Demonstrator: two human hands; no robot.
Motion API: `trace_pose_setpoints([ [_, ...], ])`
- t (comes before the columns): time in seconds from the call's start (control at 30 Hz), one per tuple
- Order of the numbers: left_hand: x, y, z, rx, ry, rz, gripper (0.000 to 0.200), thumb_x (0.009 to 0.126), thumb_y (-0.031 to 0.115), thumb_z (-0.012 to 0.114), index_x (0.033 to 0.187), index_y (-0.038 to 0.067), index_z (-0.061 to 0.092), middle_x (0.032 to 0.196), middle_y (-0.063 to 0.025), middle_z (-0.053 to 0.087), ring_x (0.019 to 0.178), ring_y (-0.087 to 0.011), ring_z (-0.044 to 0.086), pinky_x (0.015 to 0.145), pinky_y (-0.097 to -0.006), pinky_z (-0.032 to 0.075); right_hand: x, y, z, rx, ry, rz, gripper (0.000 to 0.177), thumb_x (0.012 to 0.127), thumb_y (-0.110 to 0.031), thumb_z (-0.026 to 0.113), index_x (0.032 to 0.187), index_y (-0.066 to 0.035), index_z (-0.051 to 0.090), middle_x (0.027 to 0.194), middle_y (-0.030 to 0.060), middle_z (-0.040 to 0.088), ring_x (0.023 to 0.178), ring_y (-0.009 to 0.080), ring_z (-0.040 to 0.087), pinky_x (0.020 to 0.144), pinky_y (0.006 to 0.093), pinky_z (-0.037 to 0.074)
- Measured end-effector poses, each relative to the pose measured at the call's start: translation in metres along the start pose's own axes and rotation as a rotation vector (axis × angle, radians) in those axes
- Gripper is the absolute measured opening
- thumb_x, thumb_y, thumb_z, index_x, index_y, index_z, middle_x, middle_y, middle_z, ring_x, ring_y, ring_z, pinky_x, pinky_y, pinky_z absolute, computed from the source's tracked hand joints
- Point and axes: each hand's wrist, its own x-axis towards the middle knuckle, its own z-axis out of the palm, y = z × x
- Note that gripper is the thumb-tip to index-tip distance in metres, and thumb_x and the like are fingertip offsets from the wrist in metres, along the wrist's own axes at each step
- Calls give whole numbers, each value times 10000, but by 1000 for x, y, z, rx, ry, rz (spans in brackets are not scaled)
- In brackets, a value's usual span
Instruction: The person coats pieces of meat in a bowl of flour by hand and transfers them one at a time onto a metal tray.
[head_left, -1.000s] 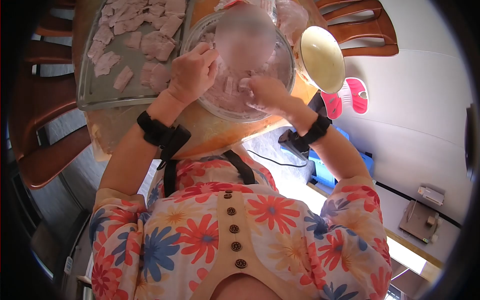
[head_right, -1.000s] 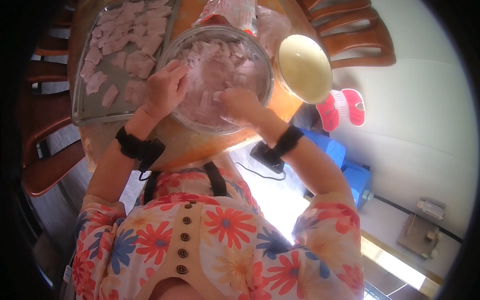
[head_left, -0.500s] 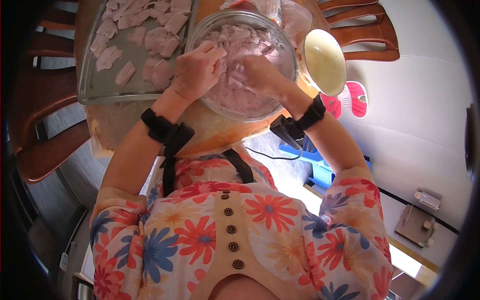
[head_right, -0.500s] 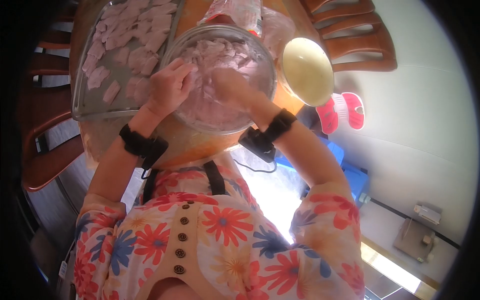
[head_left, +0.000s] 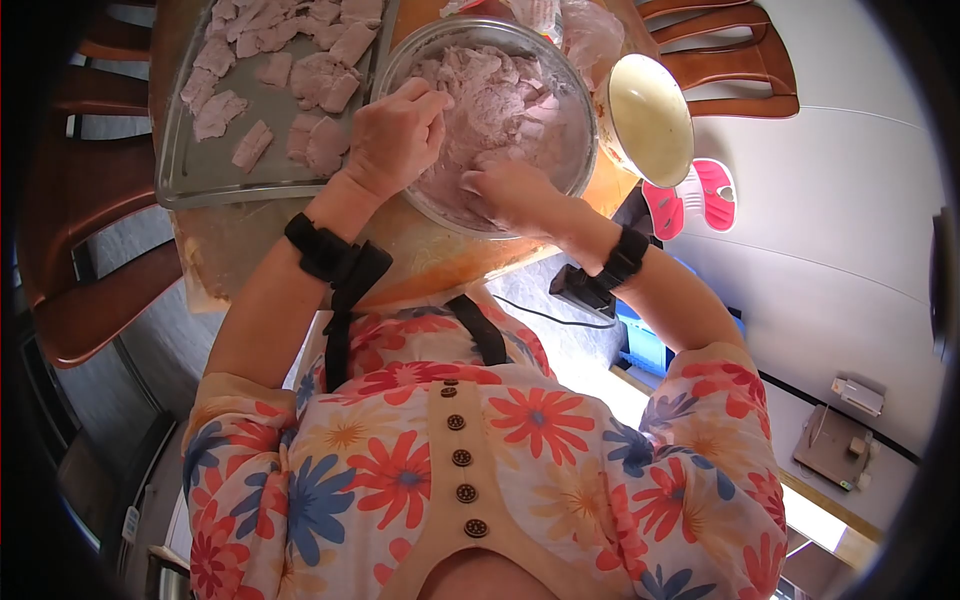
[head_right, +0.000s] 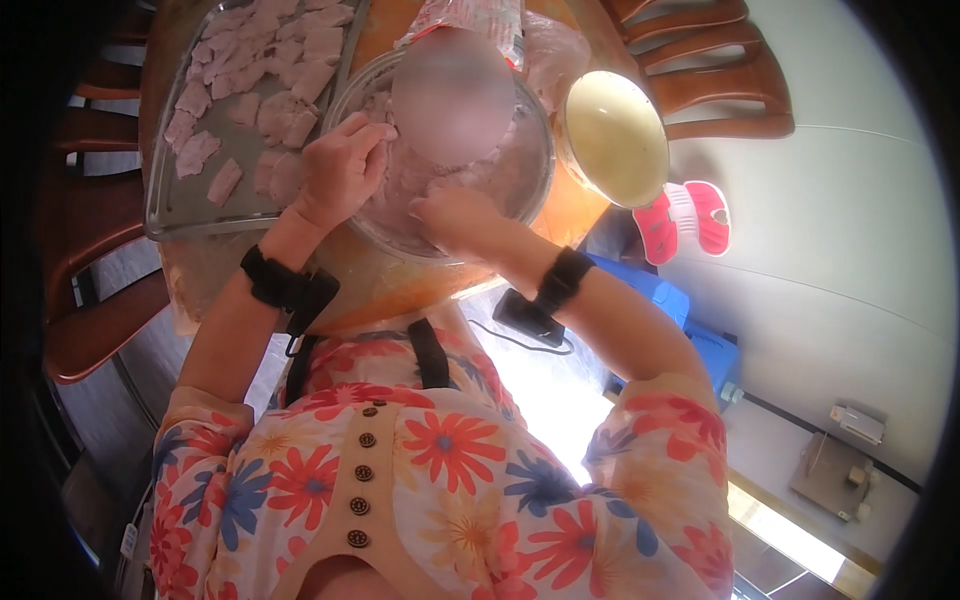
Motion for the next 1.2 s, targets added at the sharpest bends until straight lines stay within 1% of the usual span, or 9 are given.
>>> trace_pose_setpoints([
  [0.1,1,1,0,5,8,12,109,737,73,607,837,113,622,772,-27,561,666,-252,595,567,-341,488,-6,7,2,7,85,-7,184,843,-205,528,820,-28,575,805,168,572,799,374,568,692,454,456],
  [0.3,0,0,0,26,-2,20,89,729,63,609,806,107,601,760,-36,554,663,-253,596,561,-342,484,-10,32,-30,373,150,80,204,857,-223,588,941,-45,641,833,136,605,791,305,597,700,390,468],
  [0.4,0,-1,0,26,-10,16,81,727,59,605,793,104,589,752,-42,548,659,-258,593,557,-344,482,-10,30,-44,353,249,-68,266,864,-269,607,1015,-53,641,835,149,613,761,281,609,688,370,468],
  [0.5,1,0,1,-2,5,28,87,724,57,606,795,104,589,752,-45,547,656,-262,589,555,-344,481,-7,33,-38,307,149,99,208,845,-222,512,816,-50,626,853,175,620,795,348,594,703,429,451],
  [0.77,-1,0,2,-1,-4,-7,81,729,67,605,804,91,587,764,-50,550,659,-268,589,557,-350,484,13,41,2,-21,64,-65,281,923,-294,464,948,-70,632,774,233,602,729,433,575,649,465,451],
  [0.87,1,2,-3,35,-18,23,74,735,65,602,802,92,587,767,-50,548,659,-269,590,559,-351,484,11,34,6,183,156,148,255,918,-267,468,985,-75,621,823,226,611,761,425,576,656,475,450],
  [1.0,0,3,-3,40,-15,11,70,738,65,601,801,92,590,768,-50,550,666,-269,592,562,-352,485,7,40,-21,216,13,-96,251,914,-258,472,1001,-72,616,875,216,613,806,410,579,676,469,454],
  [1.1,0,2,-2,68,-30,10,64,739,72,602,798,92,589,770,-51,551,668,-270,593,565,-352,486,13,42,-19,123,127,35,261,918,-262,468,1042,-82,612,928,196,618,839,381,588,707,450,463],
  [1.2,0,3,-3,63,-25,9,60,740,76,601,796,92,587,768,-54,551,665,-270,593,566,-354,485,24,61,9,-223,-9,26,253,911,-272,486,1009,-70,604,939,181,624,843,365,599,734,444,468],
])
